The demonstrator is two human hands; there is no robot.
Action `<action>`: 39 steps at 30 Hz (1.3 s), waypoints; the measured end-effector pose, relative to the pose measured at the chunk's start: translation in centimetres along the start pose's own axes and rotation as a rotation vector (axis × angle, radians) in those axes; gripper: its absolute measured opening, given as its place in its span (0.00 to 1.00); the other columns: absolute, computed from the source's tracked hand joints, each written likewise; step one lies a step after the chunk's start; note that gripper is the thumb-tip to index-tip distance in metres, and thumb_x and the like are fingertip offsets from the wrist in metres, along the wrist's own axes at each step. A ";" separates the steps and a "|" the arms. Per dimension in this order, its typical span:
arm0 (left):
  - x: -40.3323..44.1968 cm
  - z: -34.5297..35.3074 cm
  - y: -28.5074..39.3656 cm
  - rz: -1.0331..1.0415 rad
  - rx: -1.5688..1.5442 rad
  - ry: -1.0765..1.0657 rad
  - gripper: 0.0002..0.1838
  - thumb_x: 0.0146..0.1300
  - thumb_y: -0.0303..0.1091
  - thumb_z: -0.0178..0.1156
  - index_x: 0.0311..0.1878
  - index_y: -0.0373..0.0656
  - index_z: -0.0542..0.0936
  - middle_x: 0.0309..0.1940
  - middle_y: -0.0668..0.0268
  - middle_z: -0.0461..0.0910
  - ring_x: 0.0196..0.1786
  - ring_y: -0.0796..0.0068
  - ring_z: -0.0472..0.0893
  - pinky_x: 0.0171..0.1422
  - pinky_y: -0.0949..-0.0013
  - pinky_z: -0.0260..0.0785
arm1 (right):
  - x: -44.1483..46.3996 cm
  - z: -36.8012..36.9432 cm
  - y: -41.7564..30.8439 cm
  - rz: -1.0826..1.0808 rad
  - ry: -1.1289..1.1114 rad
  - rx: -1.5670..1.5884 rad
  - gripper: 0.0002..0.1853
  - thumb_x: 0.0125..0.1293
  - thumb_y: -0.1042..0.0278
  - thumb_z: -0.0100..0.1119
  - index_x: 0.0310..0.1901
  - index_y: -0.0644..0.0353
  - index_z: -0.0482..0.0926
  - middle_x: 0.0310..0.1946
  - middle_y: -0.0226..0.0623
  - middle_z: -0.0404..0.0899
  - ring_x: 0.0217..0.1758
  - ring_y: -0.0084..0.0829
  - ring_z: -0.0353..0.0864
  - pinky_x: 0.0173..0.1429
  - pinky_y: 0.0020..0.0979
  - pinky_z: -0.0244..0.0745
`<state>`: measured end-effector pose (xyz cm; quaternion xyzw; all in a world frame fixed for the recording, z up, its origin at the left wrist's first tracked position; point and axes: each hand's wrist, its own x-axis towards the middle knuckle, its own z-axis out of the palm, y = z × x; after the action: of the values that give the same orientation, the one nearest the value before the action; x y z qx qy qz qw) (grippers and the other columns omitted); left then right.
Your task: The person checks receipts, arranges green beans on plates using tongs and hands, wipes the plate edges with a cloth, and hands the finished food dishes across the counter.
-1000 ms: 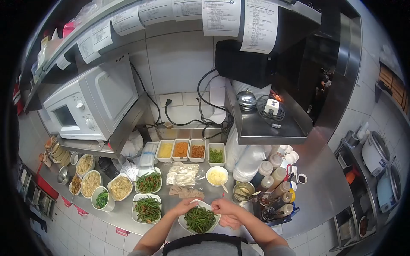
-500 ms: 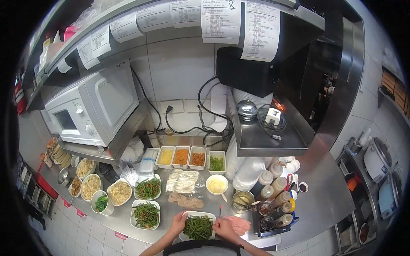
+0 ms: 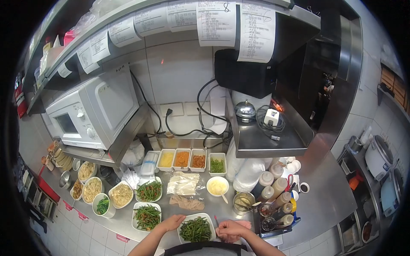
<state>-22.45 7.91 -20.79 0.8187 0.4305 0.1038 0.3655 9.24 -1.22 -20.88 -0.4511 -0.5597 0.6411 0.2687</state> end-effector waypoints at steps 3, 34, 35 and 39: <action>-2.4 -2.0 1.5 -0.205 -0.295 -0.156 0.21 0.71 0.45 0.41 0.54 0.38 0.71 0.41 0.54 0.79 0.38 0.60 0.83 0.43 0.64 0.75 | -0.3 0.5 -0.7 -0.101 0.182 -0.238 0.10 0.54 0.66 0.59 0.37 0.58 0.76 0.31 0.33 0.74 0.33 0.25 0.73 0.39 0.26 0.70; -2.2 -1.9 11.7 -0.183 -0.740 0.083 0.19 0.72 0.36 0.36 0.62 0.40 0.62 0.41 0.57 0.77 0.34 0.67 0.83 0.35 0.67 0.80 | -2.3 1.3 -6.4 -0.182 0.098 1.243 0.39 0.63 0.34 0.40 0.66 0.57 0.58 0.65 0.42 0.61 0.68 0.44 0.60 0.70 0.50 0.52; -2.0 -1.2 11.5 -0.171 -0.769 0.064 0.19 0.72 0.36 0.36 0.62 0.40 0.62 0.41 0.57 0.77 0.35 0.67 0.83 0.35 0.67 0.80 | -0.9 1.7 -5.0 -0.146 0.162 1.258 0.37 0.64 0.35 0.40 0.66 0.56 0.59 0.65 0.42 0.62 0.67 0.44 0.60 0.70 0.50 0.52; -1.9 -0.4 11.4 -0.195 -0.841 0.056 0.19 0.72 0.36 0.37 0.62 0.40 0.62 0.42 0.57 0.77 0.36 0.66 0.83 0.35 0.67 0.81 | -0.7 4.4 -5.0 -0.095 0.278 1.112 0.34 0.65 0.37 0.38 0.64 0.54 0.64 0.64 0.43 0.63 0.65 0.46 0.64 0.69 0.53 0.54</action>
<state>-16.69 2.50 -12.38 0.5509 0.4356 0.2573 0.6638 4.86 -2.78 -16.03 -0.2962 -0.1175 0.7610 0.5651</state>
